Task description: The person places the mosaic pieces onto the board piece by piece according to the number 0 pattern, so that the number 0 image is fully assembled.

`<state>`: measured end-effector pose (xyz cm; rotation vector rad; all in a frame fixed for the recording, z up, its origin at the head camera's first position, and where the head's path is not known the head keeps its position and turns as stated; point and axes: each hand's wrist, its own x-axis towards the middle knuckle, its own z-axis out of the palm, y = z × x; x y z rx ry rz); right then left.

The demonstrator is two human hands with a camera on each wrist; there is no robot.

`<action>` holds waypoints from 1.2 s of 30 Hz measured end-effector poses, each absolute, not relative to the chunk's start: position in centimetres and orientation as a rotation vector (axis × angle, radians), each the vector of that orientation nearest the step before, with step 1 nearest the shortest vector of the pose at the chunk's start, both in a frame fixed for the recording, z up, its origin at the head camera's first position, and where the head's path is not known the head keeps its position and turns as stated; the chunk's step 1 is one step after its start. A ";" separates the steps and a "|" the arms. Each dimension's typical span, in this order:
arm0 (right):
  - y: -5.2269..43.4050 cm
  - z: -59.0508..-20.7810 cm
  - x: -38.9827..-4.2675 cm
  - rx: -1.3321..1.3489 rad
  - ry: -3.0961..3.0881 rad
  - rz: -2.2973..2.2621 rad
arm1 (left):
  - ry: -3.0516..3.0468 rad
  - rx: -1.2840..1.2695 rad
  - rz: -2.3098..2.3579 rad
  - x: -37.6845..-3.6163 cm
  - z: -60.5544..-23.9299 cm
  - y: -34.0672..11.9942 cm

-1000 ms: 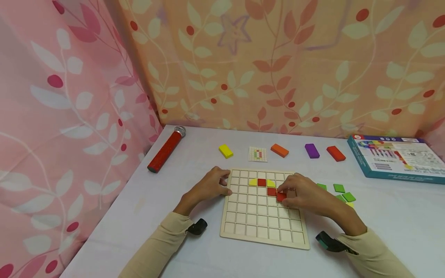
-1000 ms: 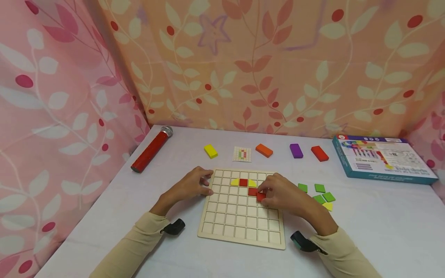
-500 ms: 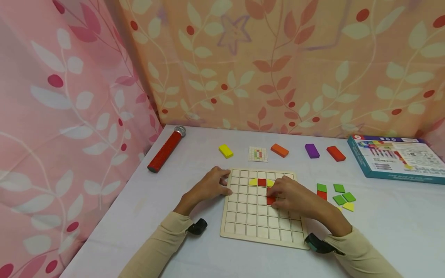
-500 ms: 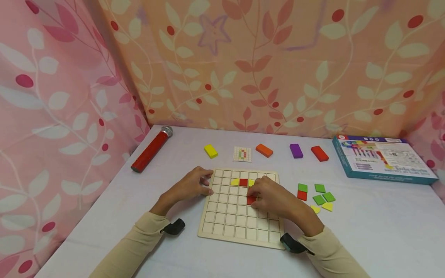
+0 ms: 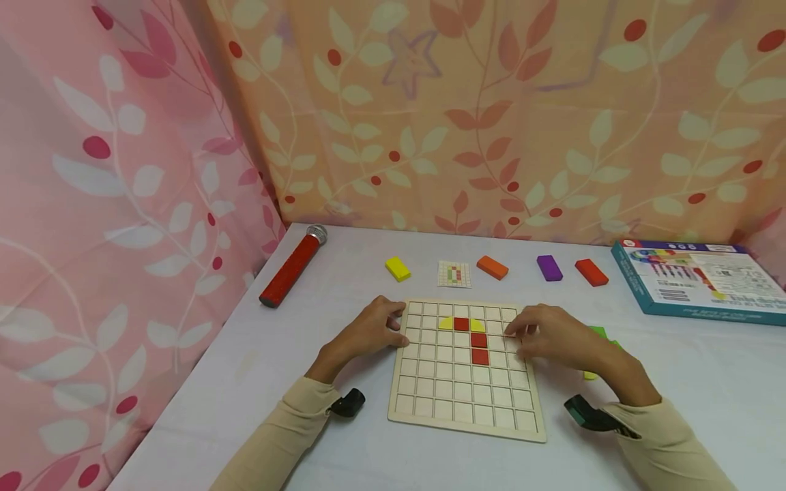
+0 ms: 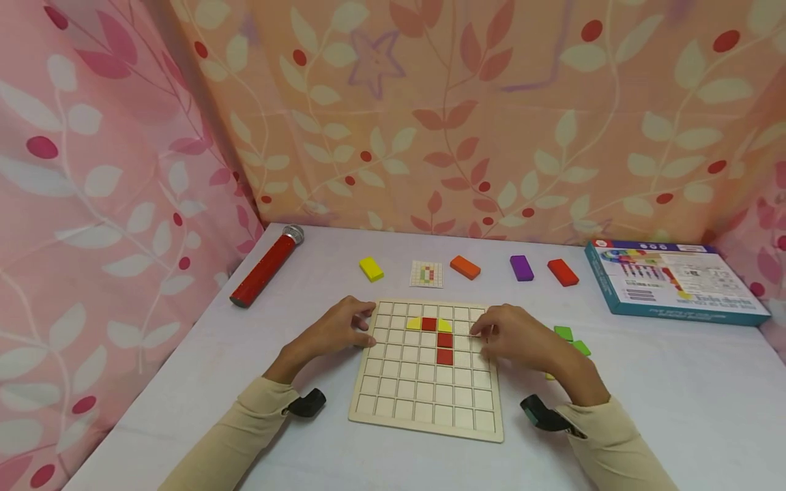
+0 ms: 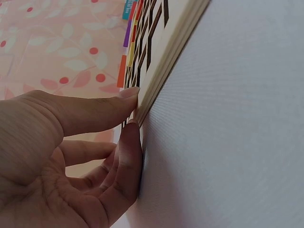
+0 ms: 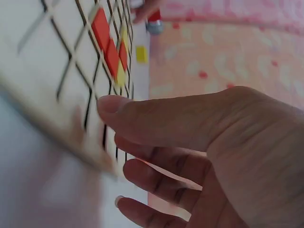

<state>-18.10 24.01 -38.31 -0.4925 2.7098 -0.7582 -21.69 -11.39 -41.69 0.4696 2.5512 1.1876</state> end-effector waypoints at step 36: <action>30.5 -38.4 -18.5 -0.248 2.654 -0.741 | 2.559 0.469 1.175 -21.6 -41.5 -11.5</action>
